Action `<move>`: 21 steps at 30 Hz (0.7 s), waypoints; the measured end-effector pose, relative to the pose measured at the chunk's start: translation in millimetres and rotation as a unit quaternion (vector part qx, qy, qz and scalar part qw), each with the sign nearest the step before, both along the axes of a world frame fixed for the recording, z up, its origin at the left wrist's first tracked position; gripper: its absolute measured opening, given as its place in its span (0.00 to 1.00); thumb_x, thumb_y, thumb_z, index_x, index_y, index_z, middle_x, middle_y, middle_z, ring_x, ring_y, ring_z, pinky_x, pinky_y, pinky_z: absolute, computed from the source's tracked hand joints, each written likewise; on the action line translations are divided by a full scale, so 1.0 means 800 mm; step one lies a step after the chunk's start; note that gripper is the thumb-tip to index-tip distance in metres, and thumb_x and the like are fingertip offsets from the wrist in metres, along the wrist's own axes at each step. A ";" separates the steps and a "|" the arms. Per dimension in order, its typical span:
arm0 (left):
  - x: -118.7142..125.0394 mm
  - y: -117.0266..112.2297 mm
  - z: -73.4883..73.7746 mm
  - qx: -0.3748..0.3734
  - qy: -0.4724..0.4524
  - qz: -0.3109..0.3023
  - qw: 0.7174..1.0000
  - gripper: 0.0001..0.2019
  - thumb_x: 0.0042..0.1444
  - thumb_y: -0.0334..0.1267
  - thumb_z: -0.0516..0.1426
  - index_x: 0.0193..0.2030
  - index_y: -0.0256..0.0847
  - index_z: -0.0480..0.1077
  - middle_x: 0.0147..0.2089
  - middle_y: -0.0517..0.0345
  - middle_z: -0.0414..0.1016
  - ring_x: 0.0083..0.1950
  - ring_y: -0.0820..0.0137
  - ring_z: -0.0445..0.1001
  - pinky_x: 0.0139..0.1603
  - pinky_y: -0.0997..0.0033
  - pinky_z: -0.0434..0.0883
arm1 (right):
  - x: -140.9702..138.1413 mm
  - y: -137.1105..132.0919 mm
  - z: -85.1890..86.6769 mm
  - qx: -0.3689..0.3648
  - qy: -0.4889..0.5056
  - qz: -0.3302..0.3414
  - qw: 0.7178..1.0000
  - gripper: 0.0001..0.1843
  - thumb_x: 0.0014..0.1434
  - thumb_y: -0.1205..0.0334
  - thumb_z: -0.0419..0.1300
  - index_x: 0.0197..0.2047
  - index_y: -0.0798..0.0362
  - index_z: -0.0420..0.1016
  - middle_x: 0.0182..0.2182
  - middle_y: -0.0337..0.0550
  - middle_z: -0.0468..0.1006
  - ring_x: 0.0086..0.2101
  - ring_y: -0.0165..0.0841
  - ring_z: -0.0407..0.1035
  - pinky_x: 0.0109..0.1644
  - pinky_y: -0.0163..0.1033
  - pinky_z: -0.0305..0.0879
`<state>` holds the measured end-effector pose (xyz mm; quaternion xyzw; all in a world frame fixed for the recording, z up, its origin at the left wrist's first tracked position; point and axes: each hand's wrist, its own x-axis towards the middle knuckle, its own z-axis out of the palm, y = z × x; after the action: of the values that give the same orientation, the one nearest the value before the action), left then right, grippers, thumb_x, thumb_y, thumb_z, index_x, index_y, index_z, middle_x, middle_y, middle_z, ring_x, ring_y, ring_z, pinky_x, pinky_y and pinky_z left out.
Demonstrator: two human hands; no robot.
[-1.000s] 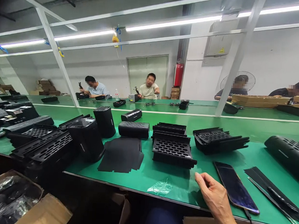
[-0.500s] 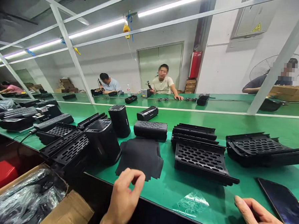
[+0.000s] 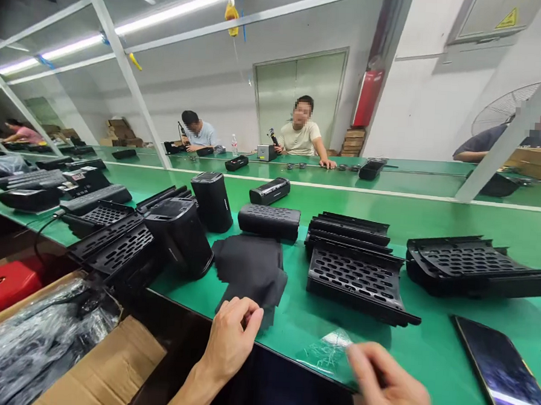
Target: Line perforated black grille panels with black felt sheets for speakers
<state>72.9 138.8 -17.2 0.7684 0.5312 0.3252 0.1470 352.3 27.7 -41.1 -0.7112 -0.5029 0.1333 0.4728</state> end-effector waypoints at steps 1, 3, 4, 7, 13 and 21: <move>0.009 -0.008 -0.003 0.007 -0.016 -0.009 1.000 0.13 0.70 0.37 0.55 0.31 0.46 0.70 0.29 0.61 0.76 0.35 0.65 0.73 0.45 0.62 0.65 | -0.027 0.013 0.008 -0.054 0.070 0.073 0.993 0.21 0.61 0.31 0.61 0.40 0.38 0.79 0.24 0.41 0.76 0.22 0.42 0.69 0.22 0.44 0.66; 0.025 -0.022 -0.011 0.020 -0.037 -0.027 0.999 0.13 0.70 0.37 0.55 0.31 0.47 0.70 0.29 0.62 0.76 0.34 0.65 0.74 0.44 0.61 0.67 | -0.072 0.044 0.021 -0.114 0.165 0.144 0.969 0.30 0.64 0.28 0.55 0.55 0.41 0.75 0.21 0.36 0.73 0.17 0.38 0.63 0.19 0.41 0.57; 0.032 -0.027 -0.016 0.028 -0.042 -0.037 0.998 0.13 0.70 0.37 0.55 0.31 0.48 0.70 0.29 0.62 0.76 0.34 0.64 0.74 0.43 0.60 0.68 | -0.088 0.059 0.026 -0.123 0.164 0.175 0.963 0.31 0.64 0.27 0.54 0.55 0.42 0.74 0.21 0.34 0.73 0.16 0.36 0.61 0.19 0.41 0.56; 0.043 -0.036 -0.031 0.051 -0.059 -0.076 0.994 0.12 0.68 0.39 0.55 0.31 0.50 0.70 0.28 0.62 0.76 0.31 0.62 0.73 0.39 0.56 0.69 | -0.102 0.082 0.040 -0.085 0.103 0.177 0.975 0.25 0.64 0.33 0.57 0.28 0.45 0.64 0.20 0.33 0.63 0.22 0.35 0.59 0.26 0.41 0.53; 0.047 -0.017 -0.010 0.017 -0.185 -0.030 0.982 0.08 0.69 0.47 0.54 0.45 0.53 0.74 0.42 0.56 0.79 0.43 0.57 0.78 0.46 0.51 0.77 | -0.059 0.057 0.086 -0.009 -0.060 0.208 0.976 0.21 0.71 0.48 0.57 0.28 0.48 0.60 0.27 0.35 0.67 0.28 0.34 0.60 0.33 0.42 0.52; 0.120 0.059 0.052 -0.124 -0.176 -0.025 0.976 0.14 0.60 0.47 0.63 0.50 0.46 0.75 0.38 0.62 0.82 0.36 0.67 0.77 0.43 0.64 0.74 | 0.062 0.099 0.128 0.053 -0.110 0.118 0.986 0.17 0.68 0.45 0.60 0.33 0.47 0.74 0.27 0.36 0.71 0.28 0.33 0.62 0.33 0.39 0.59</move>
<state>169.2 186.0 24.5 0.6882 0.5139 0.3832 0.3398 401.9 106.7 61.2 -0.6313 -0.6383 0.0821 0.4327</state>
